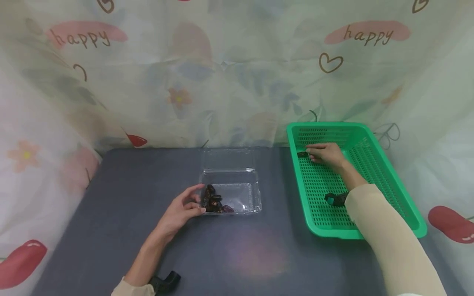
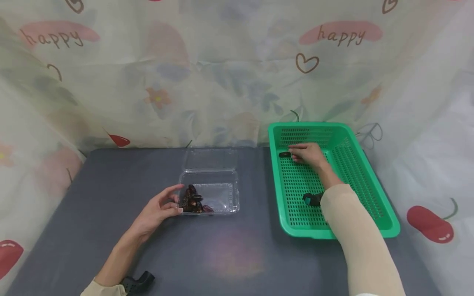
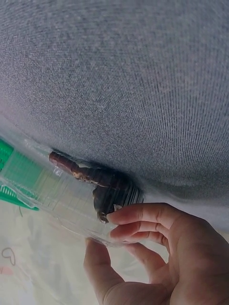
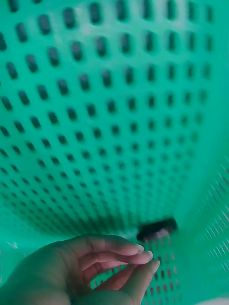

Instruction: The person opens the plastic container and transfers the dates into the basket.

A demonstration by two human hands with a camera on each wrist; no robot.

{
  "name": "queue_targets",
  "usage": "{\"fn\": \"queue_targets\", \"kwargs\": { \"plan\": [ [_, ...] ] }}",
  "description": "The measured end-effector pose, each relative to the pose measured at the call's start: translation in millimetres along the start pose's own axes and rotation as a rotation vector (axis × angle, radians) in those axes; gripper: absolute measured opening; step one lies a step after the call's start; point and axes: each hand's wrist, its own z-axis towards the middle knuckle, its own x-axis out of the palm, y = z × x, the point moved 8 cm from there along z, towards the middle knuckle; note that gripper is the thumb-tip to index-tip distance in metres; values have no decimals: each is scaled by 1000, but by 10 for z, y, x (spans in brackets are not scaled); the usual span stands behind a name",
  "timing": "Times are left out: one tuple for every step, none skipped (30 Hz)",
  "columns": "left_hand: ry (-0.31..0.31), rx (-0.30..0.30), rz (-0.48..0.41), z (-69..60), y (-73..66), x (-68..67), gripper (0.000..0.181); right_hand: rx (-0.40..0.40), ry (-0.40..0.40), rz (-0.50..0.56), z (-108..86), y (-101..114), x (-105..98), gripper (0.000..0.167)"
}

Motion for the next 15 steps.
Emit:
{"fn": "queue_targets", "kwargs": {
  "plan": [
    [0,1,-2,3,-1,2,69,-13,-9,13,-14,35,-14,47],
    [-1,2,-3,7,-4,5,69,-29,-17,23,-25,79,-23,47],
    [-2,3,-4,10,-8,8,69,-45,-24,31,-40,131,-25,48],
    [-4,3,-5,13,-12,8,69,-59,-32,46,-53,185,-21,48],
    [-4,4,-7,13,-16,8,69,-68,-42,61,-60,233,-15,47],
    [-3,6,-10,10,-20,8,69,-77,-46,72,-67,282,-2,47],
    [-3,6,-13,10,-18,6,69,-88,-43,86,-72,332,17,47],
    [-4,5,-13,10,-13,5,69,-98,-41,99,-81,383,38,47],
    [-3,4,-15,10,-8,4,69,-108,-40,107,-92,434,59,47],
    [-2,2,-15,10,-2,-1,69,-117,-41,120,-104,486,83,47],
    [0,0,-15,11,4,-3,69,-128,-43,125,-118,538,106,47],
    [2,-1,-13,12,9,-7,69,-139,-44,129,-133,592,129,47],
    [3,-2,-11,17,15,-10,68,-150,-47,134,-151,646,151,47],
    [4,0,-7,14,10,-13,68,-162,-50,134,-171,704,179,47],
    [2,0,-4,15,8,-20,68,-176,-47,131,-194,763,211,47]
  ]
}}
